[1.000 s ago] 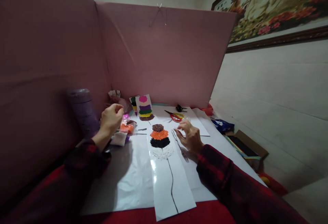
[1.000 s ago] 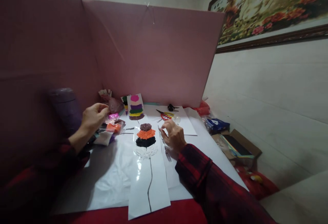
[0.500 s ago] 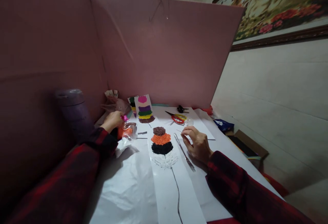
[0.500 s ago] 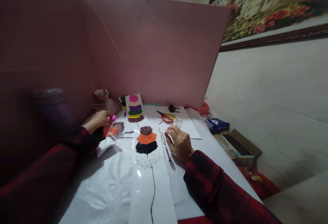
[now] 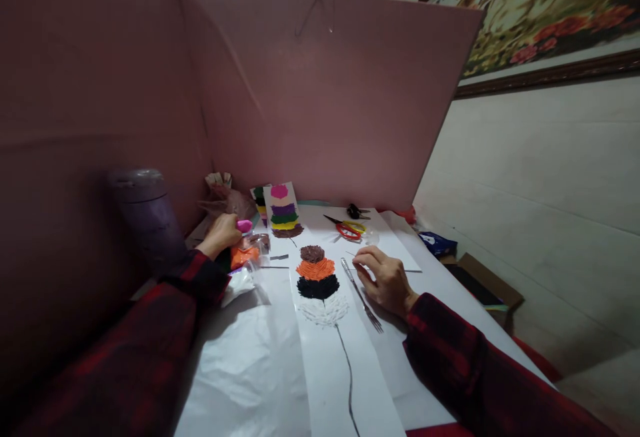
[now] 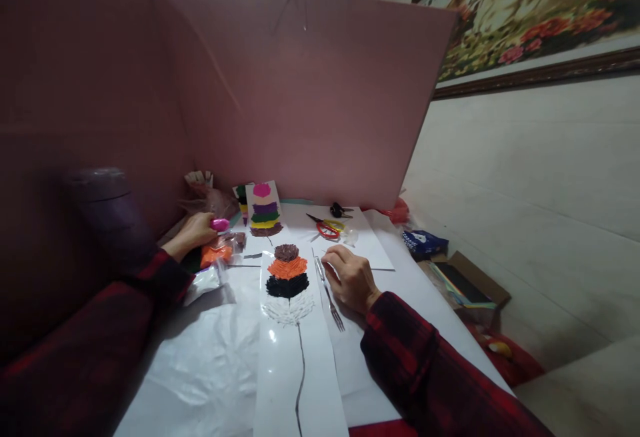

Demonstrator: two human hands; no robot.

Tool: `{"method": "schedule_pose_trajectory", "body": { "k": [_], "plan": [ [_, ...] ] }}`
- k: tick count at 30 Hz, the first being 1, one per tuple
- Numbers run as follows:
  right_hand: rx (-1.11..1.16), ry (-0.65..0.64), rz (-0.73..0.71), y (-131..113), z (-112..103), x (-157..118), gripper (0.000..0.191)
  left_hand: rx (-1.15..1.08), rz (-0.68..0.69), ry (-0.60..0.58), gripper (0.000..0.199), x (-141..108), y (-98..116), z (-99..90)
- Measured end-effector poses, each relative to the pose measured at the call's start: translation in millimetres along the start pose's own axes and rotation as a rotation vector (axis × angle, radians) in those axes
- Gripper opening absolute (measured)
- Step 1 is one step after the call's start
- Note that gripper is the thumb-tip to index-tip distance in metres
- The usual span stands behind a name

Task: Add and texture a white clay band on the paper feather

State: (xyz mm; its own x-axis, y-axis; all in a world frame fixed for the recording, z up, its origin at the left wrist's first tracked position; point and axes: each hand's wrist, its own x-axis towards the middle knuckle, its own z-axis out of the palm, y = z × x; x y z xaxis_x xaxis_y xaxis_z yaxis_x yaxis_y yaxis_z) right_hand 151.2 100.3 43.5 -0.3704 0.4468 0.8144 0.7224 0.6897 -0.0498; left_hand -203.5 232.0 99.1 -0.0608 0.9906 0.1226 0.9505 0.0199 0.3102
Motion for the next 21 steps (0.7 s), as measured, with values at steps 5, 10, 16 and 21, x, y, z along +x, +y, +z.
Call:
{"method": "schedule_pose_trajectory", "body": {
  "k": [5, 10, 16, 21],
  "plan": [
    [0.013, 0.006, 0.03, 1.7, 0.6, -1.1, 0.017, -0.104, 0.034, 0.215, 0.035, -21.0, 19.8, -33.2],
    [0.076, 0.052, 0.05, -9.3, -2.1, 0.4, 0.015, -0.353, 0.216, 0.281, 0.032, -66.0, 63.7, -48.1],
    [0.183, 0.11, 0.084, -47.3, -11.8, -0.8, 0.036, -0.728, 0.516, 0.07, 0.035, -151.8, 100.0, -5.4],
    [0.392, -0.028, 0.077, -65.5, -14.6, -2.9, 0.045, -0.919, 0.61, -0.032, 0.032, -192.8, 104.2, 31.4]
  ]
}}
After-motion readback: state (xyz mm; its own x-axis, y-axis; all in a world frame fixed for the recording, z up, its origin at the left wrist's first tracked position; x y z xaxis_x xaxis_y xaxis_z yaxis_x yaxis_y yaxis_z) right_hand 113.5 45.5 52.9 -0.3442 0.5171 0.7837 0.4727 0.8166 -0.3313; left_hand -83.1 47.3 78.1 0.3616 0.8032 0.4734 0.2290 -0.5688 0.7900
